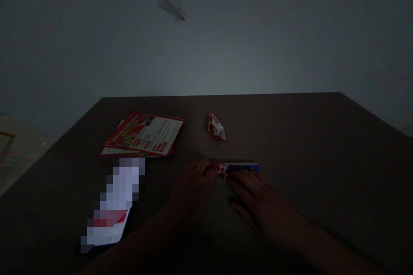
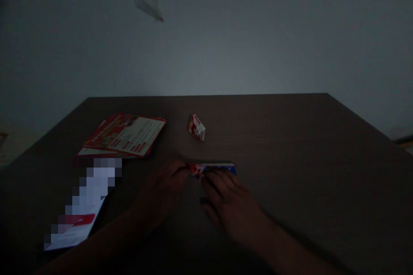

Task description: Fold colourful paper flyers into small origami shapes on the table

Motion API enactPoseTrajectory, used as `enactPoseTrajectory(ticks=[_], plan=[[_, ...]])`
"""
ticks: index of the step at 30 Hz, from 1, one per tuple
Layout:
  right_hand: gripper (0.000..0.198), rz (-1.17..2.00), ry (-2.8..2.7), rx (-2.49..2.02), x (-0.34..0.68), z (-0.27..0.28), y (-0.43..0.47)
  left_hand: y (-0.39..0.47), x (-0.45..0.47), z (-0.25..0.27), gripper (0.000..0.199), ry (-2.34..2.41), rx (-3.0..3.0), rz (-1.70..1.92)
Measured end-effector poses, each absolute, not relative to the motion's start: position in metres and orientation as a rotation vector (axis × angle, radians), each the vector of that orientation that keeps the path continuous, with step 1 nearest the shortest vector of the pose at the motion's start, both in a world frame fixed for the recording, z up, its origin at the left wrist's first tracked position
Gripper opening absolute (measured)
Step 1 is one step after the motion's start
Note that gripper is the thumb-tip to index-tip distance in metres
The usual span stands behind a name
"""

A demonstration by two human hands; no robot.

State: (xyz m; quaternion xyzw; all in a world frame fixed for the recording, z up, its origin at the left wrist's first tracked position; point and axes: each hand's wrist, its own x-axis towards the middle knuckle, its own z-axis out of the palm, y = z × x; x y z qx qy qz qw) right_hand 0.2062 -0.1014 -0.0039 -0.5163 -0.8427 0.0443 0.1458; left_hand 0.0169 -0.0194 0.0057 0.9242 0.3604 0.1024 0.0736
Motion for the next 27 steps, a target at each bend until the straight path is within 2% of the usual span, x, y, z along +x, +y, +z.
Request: enactPoseTrajectory(ticks=[5,27], plan=[[0.045,0.193,-2.418,-1.484,0.200,0.000,-0.104,-0.019,0.009,0.010,0.020,1.163,2.722,0.223],[0.043,0.315,-2.349,-1.516,0.185,0.000,-0.091,-0.015,0.009,0.005,0.014,1.286,2.580,0.412]])
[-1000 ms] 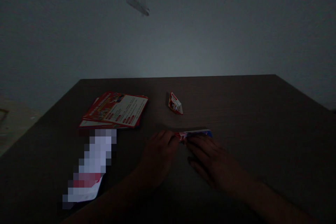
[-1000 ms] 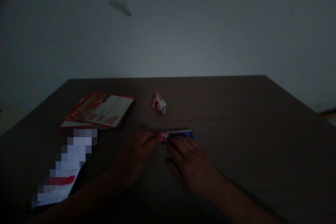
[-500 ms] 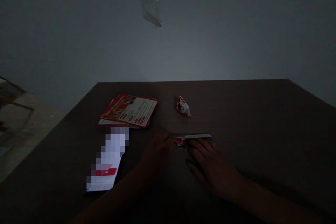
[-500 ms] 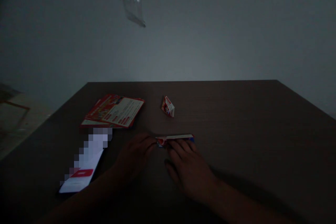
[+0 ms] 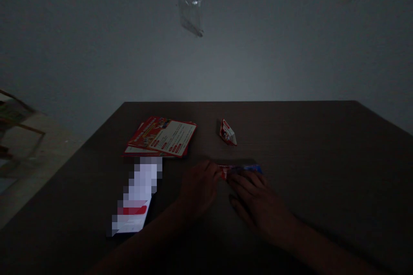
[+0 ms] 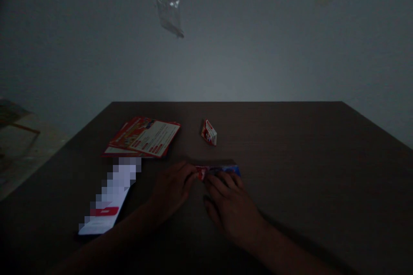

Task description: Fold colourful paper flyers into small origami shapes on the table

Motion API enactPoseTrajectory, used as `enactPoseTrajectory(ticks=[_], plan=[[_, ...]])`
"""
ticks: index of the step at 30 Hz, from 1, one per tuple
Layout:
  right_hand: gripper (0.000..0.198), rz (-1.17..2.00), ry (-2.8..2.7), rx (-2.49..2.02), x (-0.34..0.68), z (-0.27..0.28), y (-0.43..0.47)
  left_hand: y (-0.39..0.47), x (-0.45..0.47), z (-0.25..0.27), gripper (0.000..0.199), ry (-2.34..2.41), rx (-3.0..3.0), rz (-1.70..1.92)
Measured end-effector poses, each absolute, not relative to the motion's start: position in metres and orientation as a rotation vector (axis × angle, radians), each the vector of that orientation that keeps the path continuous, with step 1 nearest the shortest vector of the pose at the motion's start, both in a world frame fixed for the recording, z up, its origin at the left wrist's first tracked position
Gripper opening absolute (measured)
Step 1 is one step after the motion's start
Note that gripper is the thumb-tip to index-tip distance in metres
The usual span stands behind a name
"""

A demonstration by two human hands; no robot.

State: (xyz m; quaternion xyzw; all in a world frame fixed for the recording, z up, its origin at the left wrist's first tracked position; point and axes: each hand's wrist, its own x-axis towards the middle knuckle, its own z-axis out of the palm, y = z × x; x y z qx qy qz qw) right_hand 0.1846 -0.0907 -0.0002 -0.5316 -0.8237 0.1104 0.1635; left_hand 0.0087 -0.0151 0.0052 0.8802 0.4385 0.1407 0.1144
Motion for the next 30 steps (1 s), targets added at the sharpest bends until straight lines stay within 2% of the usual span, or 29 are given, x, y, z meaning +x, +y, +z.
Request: enactPoseTrajectory(ticks=[13,19,30], plan=[[0.043,0.282,-2.351,-1.541,0.183,0.002,-0.092,-0.015,0.014,-0.001,0.005,1.421,2.541,0.451],[0.041,0.254,-2.368,-1.573,0.181,0.001,-0.093,-0.018,0.014,0.002,0.019,1.381,2.625,0.410],[0.035,0.220,-2.479,-1.558,0.183,0.004,-0.088,-0.031,0.010,0.002,0.023,1.290,2.722,0.326]])
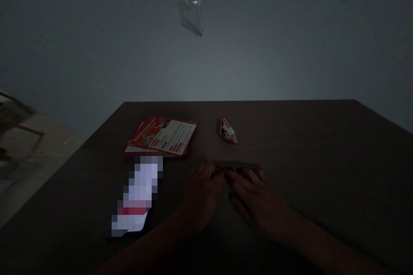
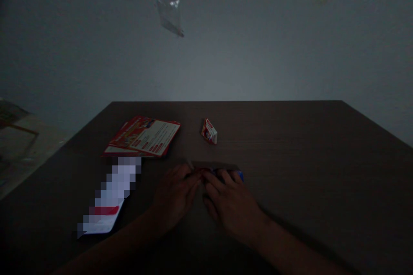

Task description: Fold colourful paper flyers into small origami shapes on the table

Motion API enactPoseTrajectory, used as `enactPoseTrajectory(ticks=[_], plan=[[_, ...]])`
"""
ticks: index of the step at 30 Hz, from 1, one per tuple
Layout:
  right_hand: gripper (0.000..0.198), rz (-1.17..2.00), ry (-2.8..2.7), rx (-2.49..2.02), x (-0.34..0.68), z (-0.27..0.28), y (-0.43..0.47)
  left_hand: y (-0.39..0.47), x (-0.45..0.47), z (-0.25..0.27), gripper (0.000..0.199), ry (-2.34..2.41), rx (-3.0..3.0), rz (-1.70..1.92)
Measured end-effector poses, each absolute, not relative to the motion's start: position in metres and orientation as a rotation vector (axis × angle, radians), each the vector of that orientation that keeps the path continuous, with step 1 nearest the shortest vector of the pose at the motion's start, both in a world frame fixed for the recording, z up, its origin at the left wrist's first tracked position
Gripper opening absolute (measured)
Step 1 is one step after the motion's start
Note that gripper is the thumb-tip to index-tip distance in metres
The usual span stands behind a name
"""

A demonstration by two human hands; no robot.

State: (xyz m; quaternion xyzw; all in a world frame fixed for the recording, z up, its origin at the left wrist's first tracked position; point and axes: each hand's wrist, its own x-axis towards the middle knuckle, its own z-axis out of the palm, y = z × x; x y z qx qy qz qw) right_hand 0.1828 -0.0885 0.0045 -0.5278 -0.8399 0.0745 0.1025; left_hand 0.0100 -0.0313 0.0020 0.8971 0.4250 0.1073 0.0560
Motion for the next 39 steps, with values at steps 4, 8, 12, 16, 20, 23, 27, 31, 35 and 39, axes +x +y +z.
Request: enactPoseTrajectory(ticks=[4,8,12,16,20,23,27,31,35,39], plan=[[0.036,0.196,-2.452,-1.603,0.182,0.005,-0.089,-0.033,0.010,0.004,0.024,1.245,2.729,0.321],[0.036,0.178,-2.437,-1.595,0.182,0.002,-0.090,-0.039,0.006,0.003,0.027,1.130,2.719,0.387],[0.040,0.167,-2.409,-1.621,0.183,-0.001,-0.092,-0.046,0.000,0.001,0.030,1.042,2.752,0.408],[0.041,0.177,-2.406,-1.630,0.185,-0.001,-0.093,-0.047,-0.001,-0.001,0.035,1.020,2.795,0.364],[0.042,0.186,-2.409,-1.622,0.185,-0.001,-0.091,-0.047,0.001,-0.002,0.038,0.978,2.814,0.311],[0.041,0.185,-2.403,-1.615,0.185,-0.002,-0.091,-0.048,0.001,-0.003,0.040,0.974,2.813,0.299],[0.042,0.178,-2.401,-1.611,0.185,-0.002,-0.092,-0.048,0.001,-0.002,0.040,0.976,2.803,0.313],[0.041,0.200,-2.402,-1.600,0.185,0.001,-0.093,-0.047,0.001,0.005,0.041,0.990,2.776,0.317],[0.042,0.196,-2.397,-1.595,0.185,0.001,-0.092,-0.044,0.001,0.010,0.040,0.981,2.772,0.304],[0.042,0.210,-2.399,-1.581,0.186,0.000,-0.092,-0.041,0.000,0.011,0.039,0.978,2.773,0.308]])
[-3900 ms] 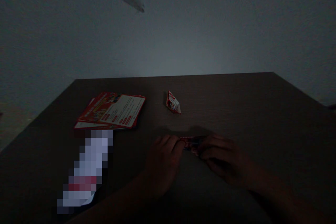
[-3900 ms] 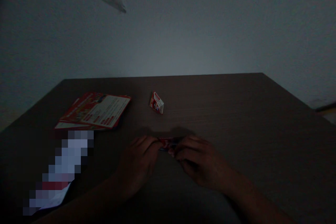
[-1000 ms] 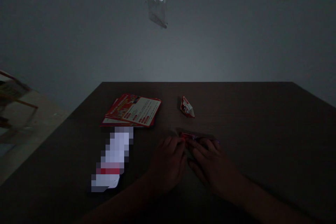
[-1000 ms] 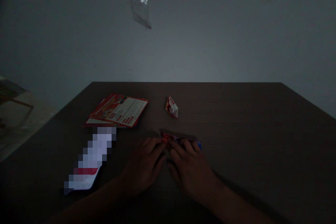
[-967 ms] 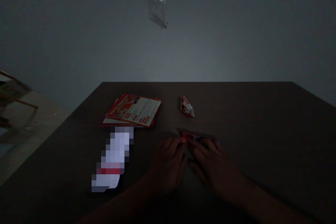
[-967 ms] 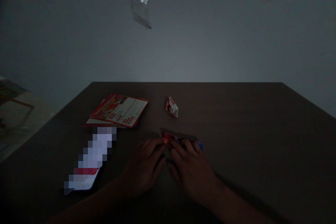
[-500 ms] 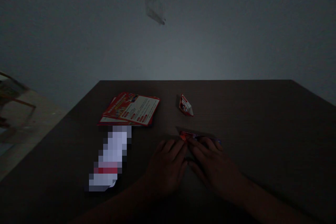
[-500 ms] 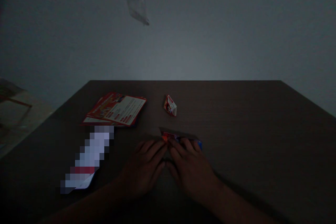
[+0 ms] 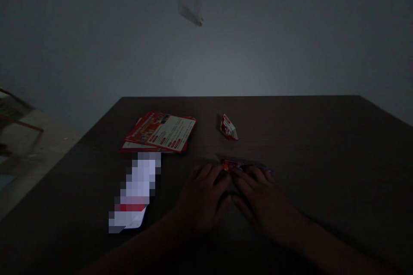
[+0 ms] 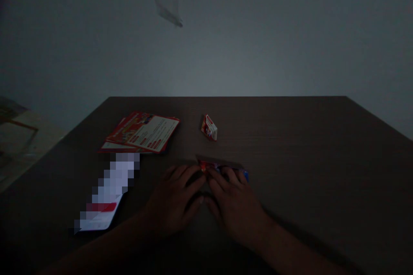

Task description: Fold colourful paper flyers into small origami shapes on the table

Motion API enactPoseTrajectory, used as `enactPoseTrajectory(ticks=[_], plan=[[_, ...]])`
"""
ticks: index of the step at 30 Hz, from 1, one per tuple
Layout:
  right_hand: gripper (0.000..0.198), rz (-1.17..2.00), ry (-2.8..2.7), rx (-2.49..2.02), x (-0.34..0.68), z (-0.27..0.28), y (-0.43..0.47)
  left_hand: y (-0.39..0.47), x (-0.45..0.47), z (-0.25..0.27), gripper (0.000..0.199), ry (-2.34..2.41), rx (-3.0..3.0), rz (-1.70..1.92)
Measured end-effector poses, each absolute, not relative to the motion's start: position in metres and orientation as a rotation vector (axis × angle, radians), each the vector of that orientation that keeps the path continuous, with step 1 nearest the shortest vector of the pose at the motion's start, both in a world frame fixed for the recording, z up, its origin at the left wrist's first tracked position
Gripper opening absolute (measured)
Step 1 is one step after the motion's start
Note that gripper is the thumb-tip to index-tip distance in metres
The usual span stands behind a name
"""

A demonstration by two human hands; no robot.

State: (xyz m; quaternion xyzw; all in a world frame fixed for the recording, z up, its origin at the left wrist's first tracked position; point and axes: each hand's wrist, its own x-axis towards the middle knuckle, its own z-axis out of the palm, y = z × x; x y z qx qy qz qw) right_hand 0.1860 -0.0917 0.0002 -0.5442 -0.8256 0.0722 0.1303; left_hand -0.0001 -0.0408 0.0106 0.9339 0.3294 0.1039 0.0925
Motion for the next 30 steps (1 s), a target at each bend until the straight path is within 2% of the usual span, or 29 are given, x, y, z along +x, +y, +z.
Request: enactPoseTrajectory(ticks=[9,16,25,30], plan=[[0.042,0.217,-2.396,-1.601,0.185,0.000,-0.094,-0.039,-0.005,0.009,0.041,0.987,2.753,0.272],[0.046,0.185,-2.390,-1.601,0.183,0.003,-0.094,-0.042,-0.005,0.001,0.051,1.000,2.772,0.294],[0.044,0.252,-2.382,-1.631,0.185,0.001,-0.094,-0.041,-0.004,0.011,0.043,0.963,2.783,0.212],[0.045,0.272,-2.369,-1.601,0.186,0.003,-0.092,-0.041,-0.006,0.014,0.045,0.964,2.766,0.174]])
